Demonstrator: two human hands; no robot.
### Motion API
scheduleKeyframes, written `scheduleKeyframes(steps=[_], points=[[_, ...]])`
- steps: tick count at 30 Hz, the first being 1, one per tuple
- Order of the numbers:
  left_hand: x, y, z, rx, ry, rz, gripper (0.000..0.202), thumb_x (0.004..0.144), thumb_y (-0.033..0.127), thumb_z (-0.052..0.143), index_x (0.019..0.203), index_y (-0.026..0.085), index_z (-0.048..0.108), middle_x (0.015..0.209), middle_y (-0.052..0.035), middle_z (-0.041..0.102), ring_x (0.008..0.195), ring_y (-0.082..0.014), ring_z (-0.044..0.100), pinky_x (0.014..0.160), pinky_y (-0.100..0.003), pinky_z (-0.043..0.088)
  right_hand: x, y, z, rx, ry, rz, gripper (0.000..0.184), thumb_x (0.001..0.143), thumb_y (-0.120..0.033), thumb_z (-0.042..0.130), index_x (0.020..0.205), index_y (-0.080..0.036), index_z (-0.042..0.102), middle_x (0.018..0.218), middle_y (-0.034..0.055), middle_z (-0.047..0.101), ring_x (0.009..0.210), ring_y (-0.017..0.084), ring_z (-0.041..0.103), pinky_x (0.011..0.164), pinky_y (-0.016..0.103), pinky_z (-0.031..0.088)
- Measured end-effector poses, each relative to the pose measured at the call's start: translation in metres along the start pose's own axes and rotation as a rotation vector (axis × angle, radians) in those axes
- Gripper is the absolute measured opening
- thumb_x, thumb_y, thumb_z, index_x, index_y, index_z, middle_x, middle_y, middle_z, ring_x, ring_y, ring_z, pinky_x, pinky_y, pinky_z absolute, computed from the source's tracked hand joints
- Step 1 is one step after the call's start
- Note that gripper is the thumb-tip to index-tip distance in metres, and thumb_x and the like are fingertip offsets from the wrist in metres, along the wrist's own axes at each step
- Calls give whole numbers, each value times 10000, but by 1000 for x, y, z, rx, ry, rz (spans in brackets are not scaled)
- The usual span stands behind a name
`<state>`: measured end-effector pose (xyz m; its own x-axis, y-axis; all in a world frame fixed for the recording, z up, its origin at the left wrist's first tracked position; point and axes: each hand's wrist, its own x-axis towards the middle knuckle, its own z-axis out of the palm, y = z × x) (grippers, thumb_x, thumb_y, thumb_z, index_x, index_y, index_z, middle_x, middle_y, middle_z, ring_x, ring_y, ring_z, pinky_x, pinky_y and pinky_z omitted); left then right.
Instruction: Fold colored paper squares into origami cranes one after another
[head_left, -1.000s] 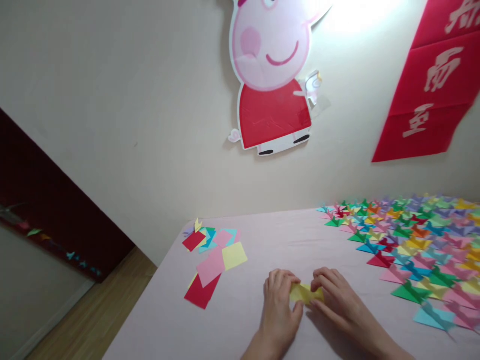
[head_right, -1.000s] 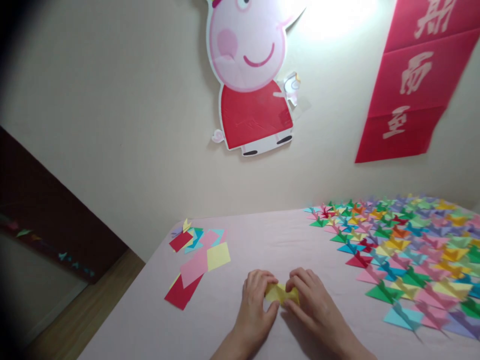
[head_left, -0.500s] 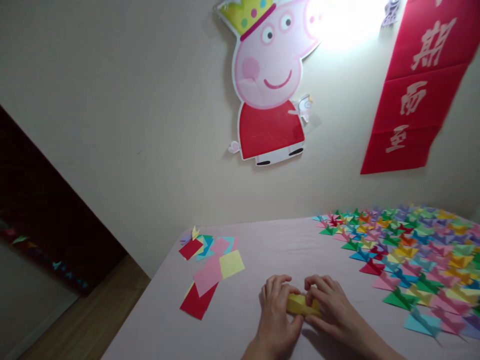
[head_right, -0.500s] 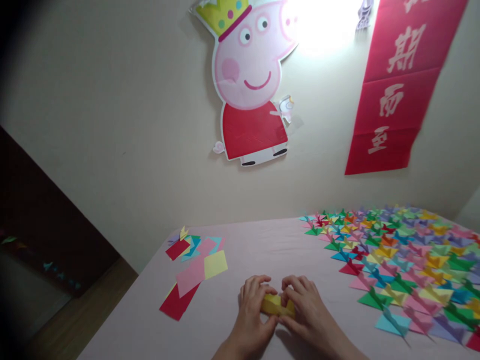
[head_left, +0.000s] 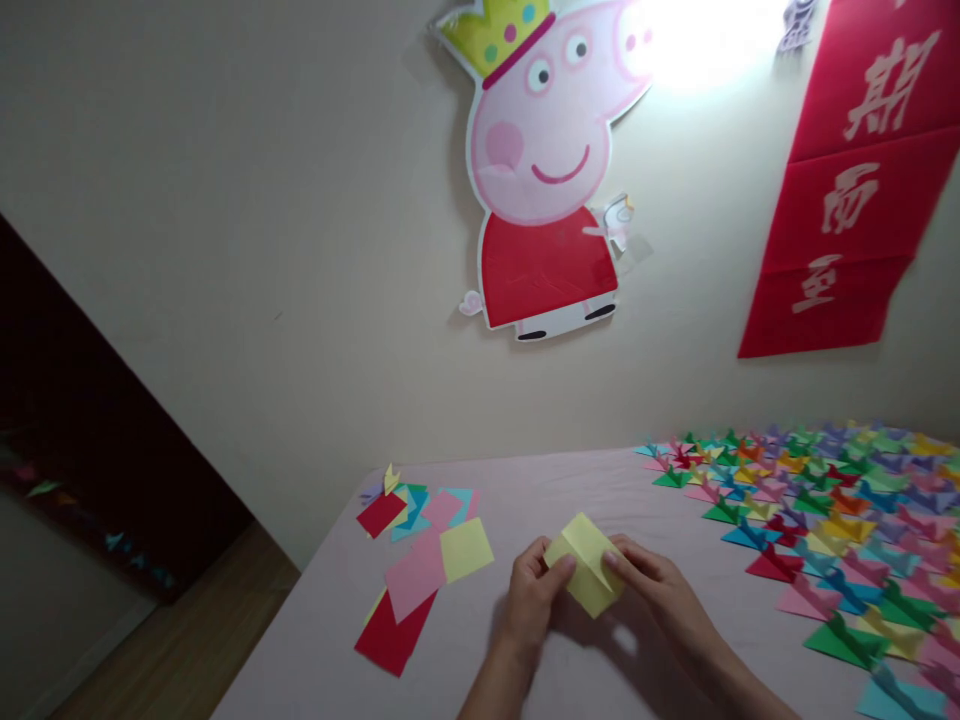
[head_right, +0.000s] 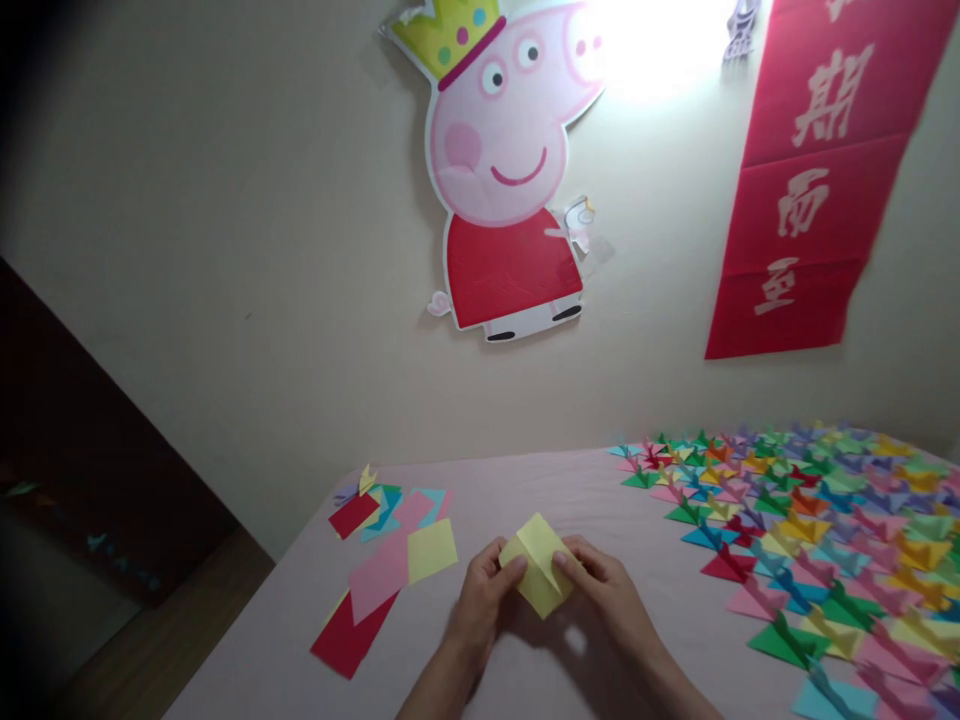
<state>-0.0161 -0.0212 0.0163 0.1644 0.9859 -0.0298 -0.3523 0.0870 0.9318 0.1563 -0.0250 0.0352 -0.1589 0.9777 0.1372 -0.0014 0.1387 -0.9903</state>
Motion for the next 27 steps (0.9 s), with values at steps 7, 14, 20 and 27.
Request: scheduleKeyframes(steps=[7,14,20,27], points=[[4,-1,0,-78,89,6,468,664,500,827,848,172,548,803,-15,640,684,-147,584,641,-234,459,6,30,3,129,108,-24,508,745,-522,731,1148,-229,630,830,38,668,746,206,631,640,313,520],[2,5,-2,-50,128,-6,606,704,491,802,1130,211,474,915,-35,688,737,-183,653,652,-253,494,3,30,-3,-132,64,-105,240,808,-396,668,944,-206,725,886,47,665,774,188,601,710,309,505],[-2,0,0,-57,-1,-5,735,680,398,837,1257,210,422,993,-63,683,828,-203,658,724,-284,514,2,23,-1,-247,116,-176,234,841,-409,608,878,-221,742,873,66,671,851,225,615,736,328,506],[-2,-13,5,-70,-15,39,805,645,253,836,1339,248,428,1179,-78,592,976,-208,620,823,-296,509,1,21,-1,-287,191,-243,219,833,-418,629,782,-233,734,851,55,626,790,208,597,676,301,499]])
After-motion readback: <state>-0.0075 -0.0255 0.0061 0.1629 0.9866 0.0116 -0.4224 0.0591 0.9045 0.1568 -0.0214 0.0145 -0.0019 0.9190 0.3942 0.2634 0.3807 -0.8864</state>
